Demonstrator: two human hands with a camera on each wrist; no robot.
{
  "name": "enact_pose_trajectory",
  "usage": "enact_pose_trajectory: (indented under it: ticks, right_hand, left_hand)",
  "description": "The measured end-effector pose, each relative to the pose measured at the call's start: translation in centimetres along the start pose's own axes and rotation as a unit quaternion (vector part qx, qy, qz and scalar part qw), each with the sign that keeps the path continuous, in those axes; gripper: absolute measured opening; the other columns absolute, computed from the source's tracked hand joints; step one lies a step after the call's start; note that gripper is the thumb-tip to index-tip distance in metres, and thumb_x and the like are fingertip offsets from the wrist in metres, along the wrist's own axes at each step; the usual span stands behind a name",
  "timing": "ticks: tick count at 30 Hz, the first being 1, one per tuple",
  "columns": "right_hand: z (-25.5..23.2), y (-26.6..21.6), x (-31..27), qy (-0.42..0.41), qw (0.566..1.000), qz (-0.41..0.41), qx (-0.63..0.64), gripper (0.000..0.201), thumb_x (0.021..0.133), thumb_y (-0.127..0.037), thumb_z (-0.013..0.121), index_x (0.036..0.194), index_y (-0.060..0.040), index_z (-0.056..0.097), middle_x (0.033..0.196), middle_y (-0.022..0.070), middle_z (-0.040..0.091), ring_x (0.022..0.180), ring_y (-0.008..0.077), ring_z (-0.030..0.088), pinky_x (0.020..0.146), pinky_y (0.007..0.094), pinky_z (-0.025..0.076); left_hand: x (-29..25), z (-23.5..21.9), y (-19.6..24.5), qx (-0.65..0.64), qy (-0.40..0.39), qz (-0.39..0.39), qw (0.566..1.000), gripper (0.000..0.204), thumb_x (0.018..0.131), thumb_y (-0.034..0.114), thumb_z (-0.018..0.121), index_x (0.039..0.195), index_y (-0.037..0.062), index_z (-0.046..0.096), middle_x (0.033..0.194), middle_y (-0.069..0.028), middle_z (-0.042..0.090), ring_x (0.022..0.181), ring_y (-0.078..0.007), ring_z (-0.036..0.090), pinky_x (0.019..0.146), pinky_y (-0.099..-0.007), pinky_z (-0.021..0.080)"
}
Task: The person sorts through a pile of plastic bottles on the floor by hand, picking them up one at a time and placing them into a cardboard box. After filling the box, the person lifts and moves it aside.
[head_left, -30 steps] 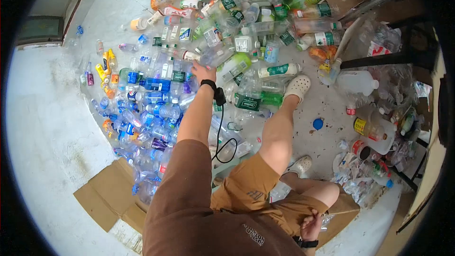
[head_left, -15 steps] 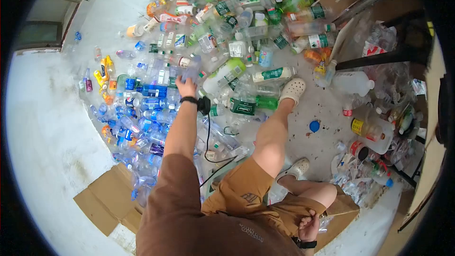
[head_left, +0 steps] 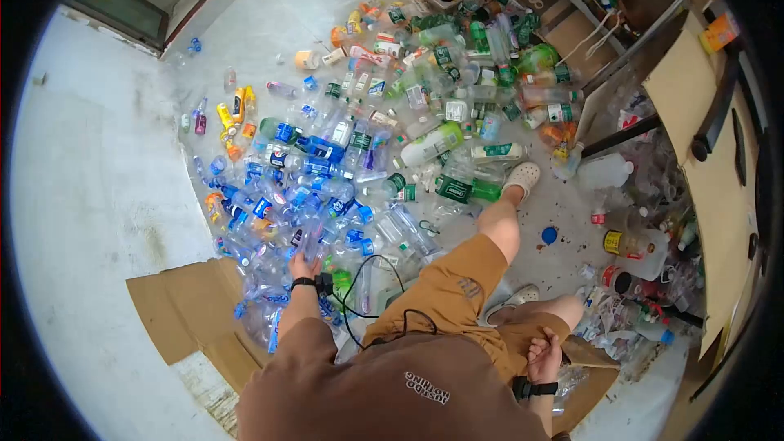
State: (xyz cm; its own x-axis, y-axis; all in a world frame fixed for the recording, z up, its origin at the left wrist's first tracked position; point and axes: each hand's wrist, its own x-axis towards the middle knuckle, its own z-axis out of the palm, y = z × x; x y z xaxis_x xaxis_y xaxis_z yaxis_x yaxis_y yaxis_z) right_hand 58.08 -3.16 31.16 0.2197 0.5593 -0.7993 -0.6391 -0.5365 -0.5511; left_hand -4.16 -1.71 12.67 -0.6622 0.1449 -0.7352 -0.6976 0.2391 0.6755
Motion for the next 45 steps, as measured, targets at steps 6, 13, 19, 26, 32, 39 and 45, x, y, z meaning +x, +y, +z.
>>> enact_pose_trajectory:
  ticks: [6,13,19,26,32,39,45]
  right_hand:
    - [-1.2,0.7,-0.5,-0.013,1.000,-0.017,0.006,0.032,0.094,-0.033,0.043,0.111,-0.0067,0.050,0.076,0.0100,0.062,0.059,0.0152,0.059,0.053,0.0251,0.049]
    - [-1.7,0.5,-1.7,-0.021,0.999,-0.027,0.011,0.035,0.094,-0.033,0.040,0.113,-0.0046,0.048,0.080,0.0118,0.063,0.063,0.0177,0.061,0.057,0.0270,0.051]
    - [-3.4,1.0,-2.9,-0.052,0.992,-0.039,0.113,0.039,0.094,-0.034,0.041,0.118,-0.0032,0.047,0.091,0.0134,0.063,0.077,0.0199,0.063,0.069,0.0295,0.051]
    - [-11.1,3.7,-6.7,0.101,0.977,-0.086,0.167,0.027,0.092,-0.027,0.045,0.108,-0.0056,0.051,0.095,0.0119,0.061,0.079,0.0194,0.060,0.069,0.0300,0.050]
    - [-21.2,11.2,-9.7,0.427,0.893,-0.143,0.011,0.032,0.080,-0.021,0.058,0.107,-0.0052,0.054,0.095,0.0125,0.060,0.080,0.0235,0.059,0.068,0.0331,0.050]
    - [-22.5,16.0,-11.2,0.565,0.705,-0.015,-0.429,0.041,0.069,-0.023,0.068,0.105,-0.0062,0.058,0.099,0.0171,0.057,0.097,0.0348,0.054,0.084,0.0400,0.044]
    - [-25.3,16.9,-10.2,0.522,0.690,0.047,-0.499,0.039,0.072,-0.033,0.062,0.101,-0.0080,0.060,0.102,0.0181,0.058,0.098,0.0348,0.054,0.083,0.0436,0.043]
  left_hand:
    - [1.9,-7.9,-1.7,0.012,0.043,0.022,0.999,0.040,0.076,0.026,0.054,0.108,0.0032,0.043,0.093,-0.0189,0.052,0.067,-0.0331,0.057,0.053,-0.0415,0.051]
    - [4.5,-10.3,-2.4,0.020,0.124,0.016,0.992,0.057,0.086,0.046,0.040,0.120,-0.0008,0.041,0.100,-0.0182,0.052,0.072,-0.0321,0.057,0.055,-0.0408,0.051]
    - [2.1,-4.4,0.5,0.138,0.060,-0.013,0.989,0.063,0.087,0.051,0.038,0.124,0.0003,0.037,0.103,-0.0172,0.052,0.075,-0.0309,0.056,0.055,-0.0392,0.051]
    - [-3.9,8.0,3.3,0.245,-0.022,0.016,0.969,0.065,0.086,0.053,0.037,0.125,0.0012,0.036,0.105,-0.0164,0.051,0.077,-0.0306,0.056,0.055,-0.0386,0.050]
    - [-6.5,14.9,2.5,0.340,-0.107,0.088,0.930,0.072,0.085,0.058,0.038,0.129,0.0028,0.028,0.099,-0.0170,0.052,0.070,-0.0293,0.056,0.053,-0.0358,0.049]
    - [-5.6,19.5,0.1,0.410,-0.161,0.108,0.891,0.063,0.086,0.051,0.038,0.125,0.0026,0.031,0.111,-0.0142,0.045,0.068,-0.0257,0.056,0.050,-0.0340,0.047]
    - [-6.5,21.0,-0.1,0.405,-0.181,0.098,0.891,0.052,0.084,0.050,0.042,0.123,0.0159,0.034,0.118,-0.0124,0.042,0.078,-0.0294,0.057,0.054,-0.0392,0.048]
